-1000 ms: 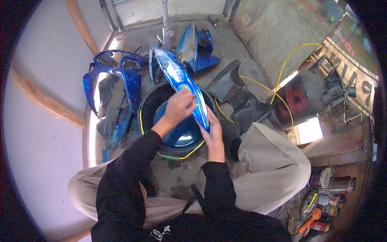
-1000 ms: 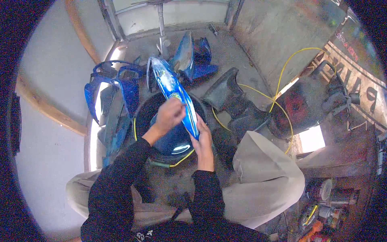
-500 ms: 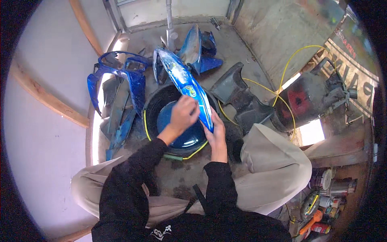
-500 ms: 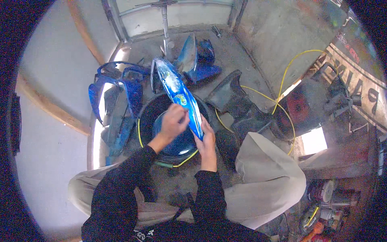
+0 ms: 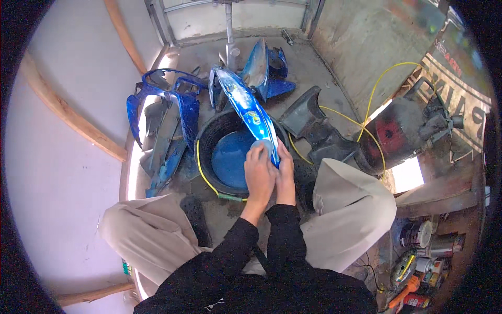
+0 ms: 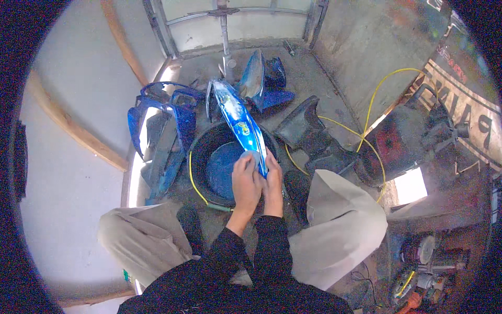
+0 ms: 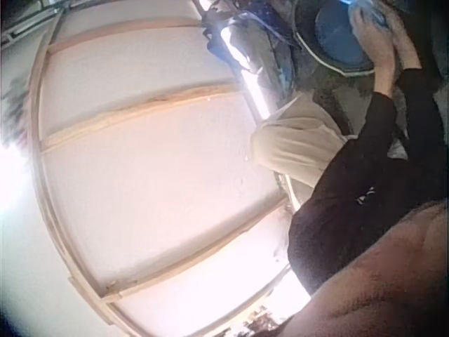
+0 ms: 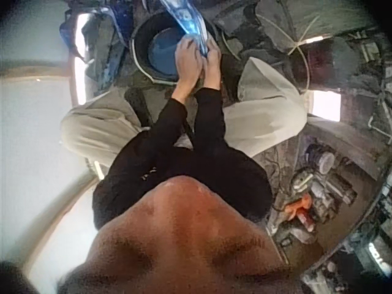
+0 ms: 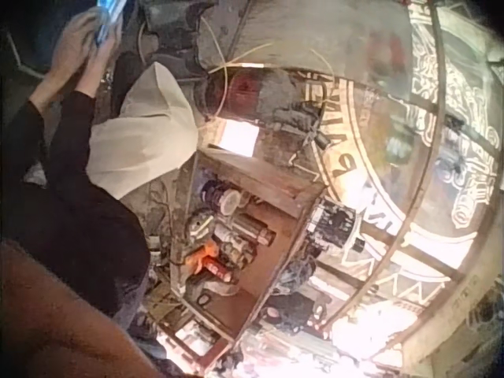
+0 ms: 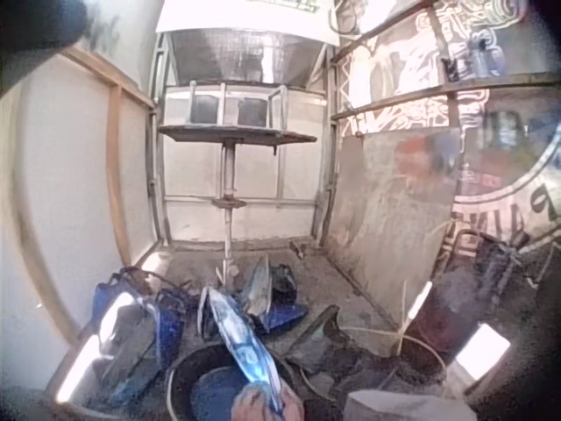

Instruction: The person wet-sands a blue motorcycle body panel using sandpaper and water from a bucket.

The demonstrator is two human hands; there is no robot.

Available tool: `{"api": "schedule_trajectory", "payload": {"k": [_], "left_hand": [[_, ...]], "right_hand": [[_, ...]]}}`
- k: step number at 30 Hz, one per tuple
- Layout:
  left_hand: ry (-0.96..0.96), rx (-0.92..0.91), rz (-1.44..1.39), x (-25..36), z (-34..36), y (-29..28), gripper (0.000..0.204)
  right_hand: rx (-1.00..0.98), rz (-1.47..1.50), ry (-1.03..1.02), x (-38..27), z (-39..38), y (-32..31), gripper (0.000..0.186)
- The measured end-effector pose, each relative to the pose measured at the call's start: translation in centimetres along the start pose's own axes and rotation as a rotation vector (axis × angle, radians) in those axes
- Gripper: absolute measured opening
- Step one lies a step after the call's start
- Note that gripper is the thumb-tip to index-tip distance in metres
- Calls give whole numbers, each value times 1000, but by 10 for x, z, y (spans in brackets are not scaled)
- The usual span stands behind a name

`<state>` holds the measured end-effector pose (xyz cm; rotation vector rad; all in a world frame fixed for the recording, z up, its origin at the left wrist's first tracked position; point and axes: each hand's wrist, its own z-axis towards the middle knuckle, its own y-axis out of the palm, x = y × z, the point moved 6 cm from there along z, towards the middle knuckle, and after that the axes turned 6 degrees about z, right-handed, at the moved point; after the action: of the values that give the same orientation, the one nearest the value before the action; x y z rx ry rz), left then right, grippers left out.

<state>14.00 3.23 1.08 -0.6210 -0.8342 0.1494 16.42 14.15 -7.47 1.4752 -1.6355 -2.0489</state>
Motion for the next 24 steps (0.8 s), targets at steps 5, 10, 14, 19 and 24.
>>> {"api": "schedule_trajectory", "payload": {"k": [5,10,14,19,24], "left_hand": [[28,-149,377,11,3,9,37],[-3,-183,530,-8,32,8,46],[-42,-303,313,18,-10,13,45],[-88,-351,190,7,6,14,44],[-151,-228,88,-31,49,11,47]], "right_hand": [[100,-137,-55,-5,9,-22,49],[28,44,36,5,5,2,47],[13,-143,-16,-1,13,-21,48],[-8,-89,19,-1,8,-13,50],[45,-33,27,-2,4,2,55]]}}
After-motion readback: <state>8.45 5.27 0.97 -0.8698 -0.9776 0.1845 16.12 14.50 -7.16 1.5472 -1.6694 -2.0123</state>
